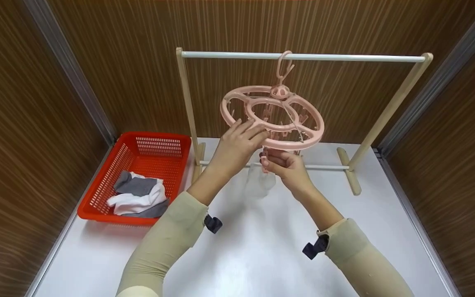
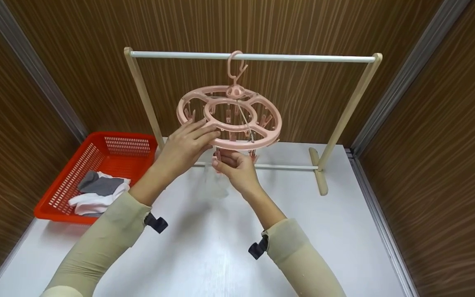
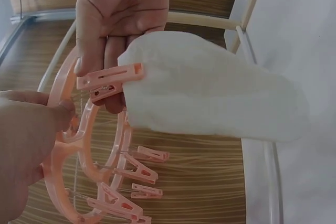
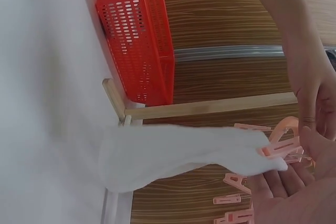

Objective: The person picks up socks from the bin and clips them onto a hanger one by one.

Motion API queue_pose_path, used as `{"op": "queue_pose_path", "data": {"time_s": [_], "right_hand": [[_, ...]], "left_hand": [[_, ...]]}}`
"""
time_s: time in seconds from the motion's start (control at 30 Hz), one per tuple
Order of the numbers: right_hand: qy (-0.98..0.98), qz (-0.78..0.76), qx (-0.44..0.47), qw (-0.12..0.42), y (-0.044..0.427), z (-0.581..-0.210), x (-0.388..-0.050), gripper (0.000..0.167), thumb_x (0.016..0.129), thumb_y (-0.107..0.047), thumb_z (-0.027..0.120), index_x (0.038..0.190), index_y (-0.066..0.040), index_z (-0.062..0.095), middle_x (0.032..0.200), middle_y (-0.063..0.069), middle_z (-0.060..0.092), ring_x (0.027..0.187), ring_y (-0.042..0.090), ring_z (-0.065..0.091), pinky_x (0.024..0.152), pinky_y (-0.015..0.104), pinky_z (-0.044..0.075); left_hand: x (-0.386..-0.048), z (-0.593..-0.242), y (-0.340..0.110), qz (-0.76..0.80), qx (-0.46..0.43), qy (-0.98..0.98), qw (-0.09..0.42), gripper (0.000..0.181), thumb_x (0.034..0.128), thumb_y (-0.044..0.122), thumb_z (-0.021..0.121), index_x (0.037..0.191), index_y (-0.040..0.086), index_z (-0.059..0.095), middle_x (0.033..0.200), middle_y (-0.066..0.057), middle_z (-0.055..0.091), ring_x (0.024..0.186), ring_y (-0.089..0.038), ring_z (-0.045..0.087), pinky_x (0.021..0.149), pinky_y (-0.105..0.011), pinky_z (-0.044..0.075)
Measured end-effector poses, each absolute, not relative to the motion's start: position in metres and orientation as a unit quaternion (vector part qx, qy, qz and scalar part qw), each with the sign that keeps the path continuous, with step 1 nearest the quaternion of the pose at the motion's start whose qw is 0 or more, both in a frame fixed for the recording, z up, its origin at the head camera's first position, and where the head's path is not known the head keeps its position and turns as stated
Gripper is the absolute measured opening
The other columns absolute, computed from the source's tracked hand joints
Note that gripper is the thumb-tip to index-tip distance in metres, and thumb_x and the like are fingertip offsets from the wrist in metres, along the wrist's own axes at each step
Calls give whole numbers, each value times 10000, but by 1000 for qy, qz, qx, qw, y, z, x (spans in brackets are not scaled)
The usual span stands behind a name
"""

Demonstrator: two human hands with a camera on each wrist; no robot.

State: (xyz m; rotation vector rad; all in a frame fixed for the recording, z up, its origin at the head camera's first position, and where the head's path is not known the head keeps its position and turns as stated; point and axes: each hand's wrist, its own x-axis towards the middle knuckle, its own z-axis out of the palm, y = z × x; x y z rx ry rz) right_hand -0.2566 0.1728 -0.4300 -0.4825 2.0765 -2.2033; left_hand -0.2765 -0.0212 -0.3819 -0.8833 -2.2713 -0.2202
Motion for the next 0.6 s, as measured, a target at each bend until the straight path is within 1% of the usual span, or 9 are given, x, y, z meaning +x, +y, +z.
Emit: {"op": "queue_pose_path", "data": {"time_s": [0.1, 0.23, 0.27, 0.33, 0.4, 0.47, 0.5, 0.57, 0.6], "right_hand": [[685, -709, -162, 37, 177, -429, -255, 473, 920, -58, 697, 1339, 98, 544, 1265, 211, 655, 1139, 216, 671, 925, 305, 562], [710, -681, -178, 28, 188, -427, -250, 484, 929, -68, 692, 1370, 59, 540, 1341, 221, 611, 1236, 300, 613, 973, 299, 534], [721, -668, -181, 24, 191, -426, -247, 482, 931, -69, 689, 1371, 58, 539, 1347, 216, 609, 1246, 311, 605, 974, 288, 531], [747, -637, -188, 2, 200, -423, -243, 438, 930, -79, 694, 1331, 56, 578, 1304, 211, 639, 1207, 313, 632, 947, 259, 540], [781, -589, -201, -56, 211, -420, -239, 340, 913, -86, 718, 1223, 40, 659, 1190, 182, 703, 1082, 267, 696, 884, 211, 555], [803, -536, -221, -141, 223, -417, -237, 209, 881, -71, 750, 1074, 5, 732, 1029, 134, 755, 901, 198, 733, 788, 173, 565], [809, -505, -229, -195, 229, -415, -238, 146, 862, -65, 767, 999, -19, 754, 949, 108, 765, 817, 160, 726, 757, 156, 556], [811, -443, -239, -298, 242, -411, -242, 87, 824, -46, 790, 908, -47, 766, 851, 62, 762, 738, 108, 686, 732, 140, 532], [809, -416, -242, -338, 248, -409, -246, 98, 807, -38, 795, 899, -52, 764, 840, 51, 755, 747, 106, 670, 749, 141, 516]], "left_hand": [[-277, -382, -22, -103, -343, -866, 349, 305, 925, 192, 690, 1229, 207, 677, 1299, 11, 667, 1291, -301, 571, 1122, -503, 404], [-277, -384, -24, -110, -343, -864, 350, 313, 920, 192, 701, 1232, 193, 683, 1305, 0, 666, 1295, -299, 568, 1127, -504, 396], [-277, -385, -25, -113, -343, -864, 352, 312, 919, 193, 703, 1230, 189, 686, 1303, -3, 668, 1294, -299, 569, 1128, -503, 395], [-277, -387, -26, -117, -344, -862, 352, 310, 923, 194, 700, 1232, 180, 687, 1304, -9, 668, 1296, -302, 567, 1133, -500, 388], [-276, -388, -26, -120, -346, -861, 352, 305, 934, 200, 688, 1238, 176, 686, 1308, -10, 667, 1299, -300, 565, 1140, -493, 380], [-276, -388, -27, -121, -346, -861, 352, 310, 940, 208, 681, 1248, 177, 682, 1310, -8, 667, 1301, -295, 565, 1142, -488, 379], [-276, -387, -27, -121, -346, -862, 351, 313, 942, 210, 677, 1254, 178, 680, 1314, -6, 665, 1304, -293, 563, 1143, -487, 377], [-276, -386, -27, -119, -344, -863, 350, 323, 946, 214, 672, 1268, 186, 674, 1324, 1, 660, 1310, -286, 558, 1144, -486, 376], [-276, -386, -28, -118, -343, -864, 350, 330, 946, 215, 672, 1274, 189, 672, 1326, 2, 658, 1312, -283, 557, 1143, -487, 379]]}}
